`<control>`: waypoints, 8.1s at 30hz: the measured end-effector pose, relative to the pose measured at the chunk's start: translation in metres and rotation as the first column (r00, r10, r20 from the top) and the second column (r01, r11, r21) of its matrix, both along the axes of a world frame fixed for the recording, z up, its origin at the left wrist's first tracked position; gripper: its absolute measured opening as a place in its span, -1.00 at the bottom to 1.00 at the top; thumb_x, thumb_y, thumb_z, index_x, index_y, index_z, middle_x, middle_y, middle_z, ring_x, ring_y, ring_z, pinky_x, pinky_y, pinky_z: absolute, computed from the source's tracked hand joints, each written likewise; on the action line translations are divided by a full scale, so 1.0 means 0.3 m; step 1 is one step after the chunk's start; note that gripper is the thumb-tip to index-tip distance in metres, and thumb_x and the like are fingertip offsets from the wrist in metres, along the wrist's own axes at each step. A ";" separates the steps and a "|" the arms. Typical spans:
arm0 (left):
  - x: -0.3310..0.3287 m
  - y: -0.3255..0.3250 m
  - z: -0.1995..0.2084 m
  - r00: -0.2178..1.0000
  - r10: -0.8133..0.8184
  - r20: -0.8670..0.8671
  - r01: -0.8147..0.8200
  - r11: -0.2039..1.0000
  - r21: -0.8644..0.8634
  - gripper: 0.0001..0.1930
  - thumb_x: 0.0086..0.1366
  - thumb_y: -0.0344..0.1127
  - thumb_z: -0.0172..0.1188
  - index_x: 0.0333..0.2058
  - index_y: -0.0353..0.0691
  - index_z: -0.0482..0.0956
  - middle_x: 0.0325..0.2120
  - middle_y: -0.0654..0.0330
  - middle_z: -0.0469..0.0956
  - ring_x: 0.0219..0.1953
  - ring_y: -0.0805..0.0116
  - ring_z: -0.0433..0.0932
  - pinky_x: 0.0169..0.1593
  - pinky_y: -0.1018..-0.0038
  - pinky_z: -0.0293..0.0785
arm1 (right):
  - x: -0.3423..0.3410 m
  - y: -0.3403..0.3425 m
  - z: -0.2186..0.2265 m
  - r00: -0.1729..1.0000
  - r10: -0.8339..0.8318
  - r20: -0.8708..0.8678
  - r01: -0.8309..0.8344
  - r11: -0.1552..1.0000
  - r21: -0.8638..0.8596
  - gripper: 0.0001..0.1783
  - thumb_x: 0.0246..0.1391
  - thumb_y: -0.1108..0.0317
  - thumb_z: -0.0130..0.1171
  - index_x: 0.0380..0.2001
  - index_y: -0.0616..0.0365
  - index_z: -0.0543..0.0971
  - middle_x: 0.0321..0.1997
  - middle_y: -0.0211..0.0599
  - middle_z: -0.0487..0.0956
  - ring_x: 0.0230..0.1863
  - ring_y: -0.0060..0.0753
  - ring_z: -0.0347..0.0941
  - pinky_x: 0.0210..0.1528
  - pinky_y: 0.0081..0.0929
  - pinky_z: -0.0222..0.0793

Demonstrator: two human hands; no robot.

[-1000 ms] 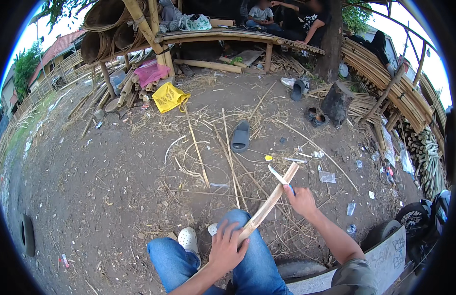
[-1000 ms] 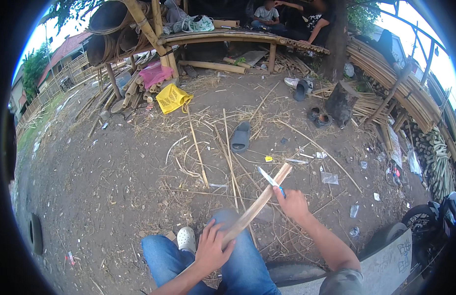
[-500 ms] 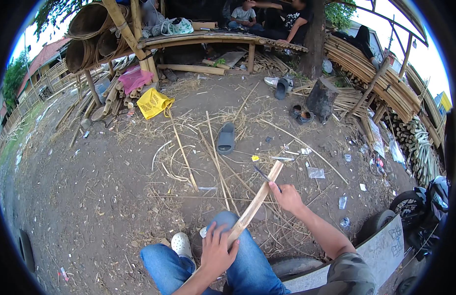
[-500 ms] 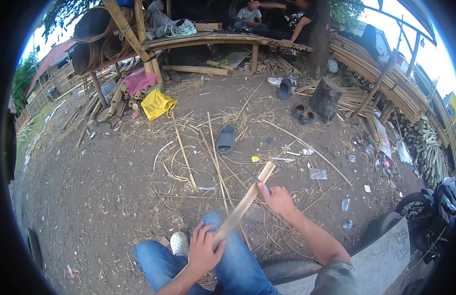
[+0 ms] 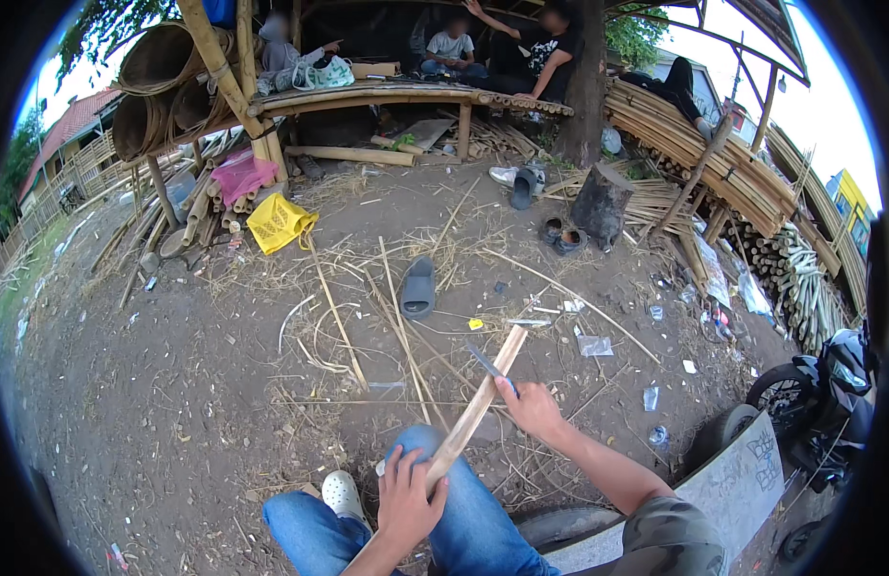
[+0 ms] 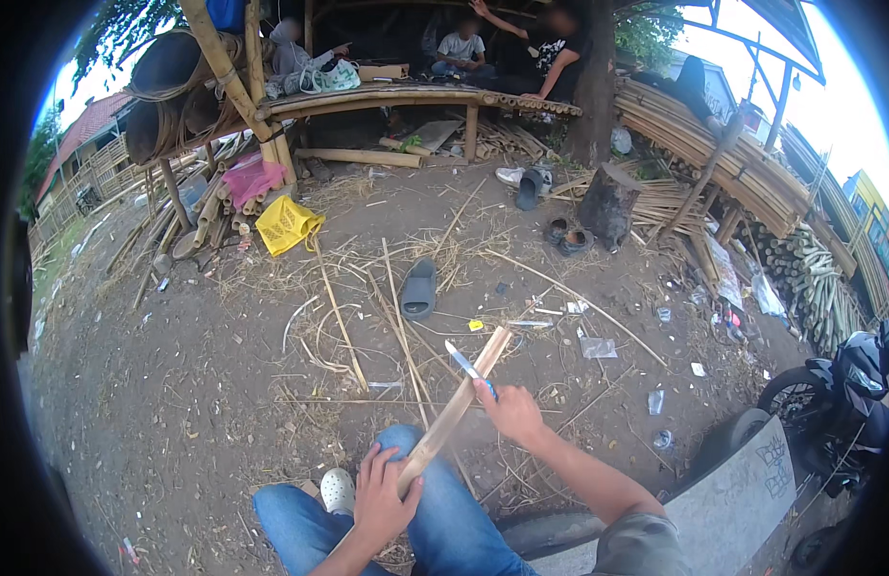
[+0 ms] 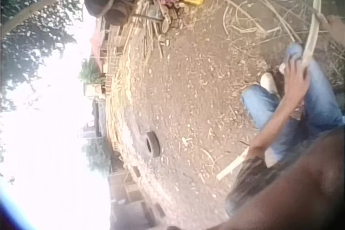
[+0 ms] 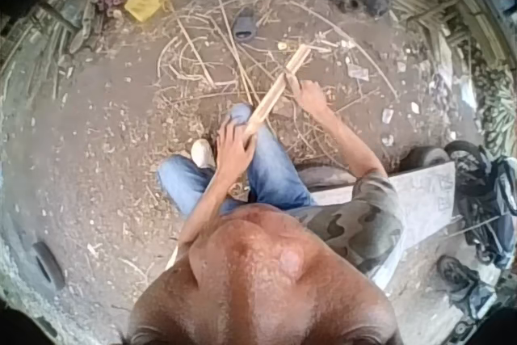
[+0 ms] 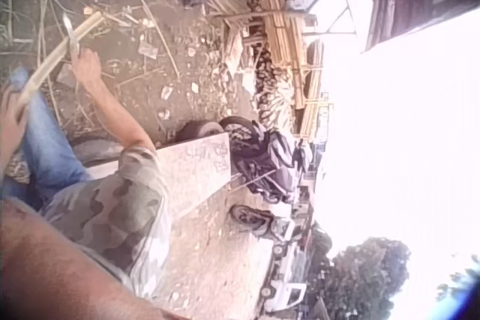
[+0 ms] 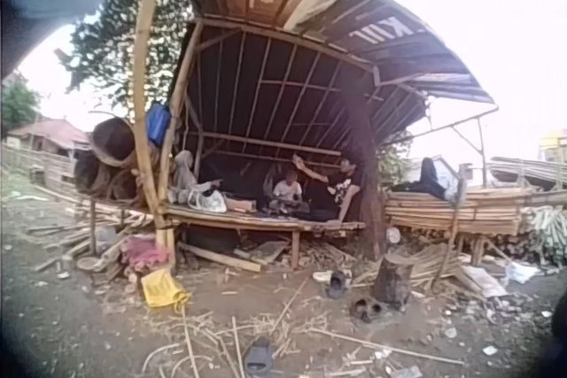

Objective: The person shaves bamboo strips using a knife, scraping along their surfaces and edges.

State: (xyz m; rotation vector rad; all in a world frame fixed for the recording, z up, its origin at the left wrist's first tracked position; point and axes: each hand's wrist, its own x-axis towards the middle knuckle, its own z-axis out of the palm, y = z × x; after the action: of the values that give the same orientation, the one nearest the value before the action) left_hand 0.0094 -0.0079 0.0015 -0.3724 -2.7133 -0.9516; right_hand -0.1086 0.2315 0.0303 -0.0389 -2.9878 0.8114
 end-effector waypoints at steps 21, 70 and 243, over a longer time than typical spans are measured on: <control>0.012 -0.021 -0.017 0.998 -0.015 -0.059 0.014 1.000 -0.018 -0.63 0.21 -0.14 0.22 -0.09 -0.24 0.47 0.07 0.06 0.35 0.24 -0.12 0.22 0.09 -0.01 0.29 | 0.124 -0.041 -0.027 0.969 0.200 0.143 -0.199 0.980 -0.020 -0.36 0.22 -0.21 -0.08 -0.49 0.15 0.66 -0.59 0.16 0.55 -0.44 0.30 0.53 -0.30 0.02 0.47; -0.002 -0.003 0.002 1.000 0.005 -0.011 -0.005 0.999 -0.034 -0.64 0.14 -0.24 0.29 -0.12 -0.26 0.49 0.07 0.10 0.35 0.24 -0.09 0.22 0.20 0.01 0.22 | -0.080 0.071 0.026 0.976 -0.093 0.196 0.098 0.995 -0.017 -0.21 0.24 -0.31 -0.22 -0.47 0.27 0.60 -0.50 0.21 0.57 -0.37 0.28 0.55 -0.23 0.03 0.47; -0.004 -0.001 0.002 0.999 0.008 -0.038 -0.010 0.999 -0.049 -0.72 0.13 -0.37 0.26 -0.19 -0.28 0.46 0.01 0.09 0.36 0.19 -0.05 0.26 0.15 0.05 0.25 | -0.023 -0.002 -0.044 0.996 -0.084 -0.034 0.083 0.996 -0.035 -0.35 0.30 -0.10 -0.14 -0.51 0.33 0.55 -0.61 0.28 0.50 -0.43 0.45 0.47 -0.25 0.13 0.42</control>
State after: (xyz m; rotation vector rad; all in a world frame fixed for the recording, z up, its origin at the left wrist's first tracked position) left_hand 0.0081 -0.0082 0.0021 -0.3830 -2.7064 -0.8679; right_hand -0.1156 0.2309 0.0170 -0.1488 -2.9179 0.8433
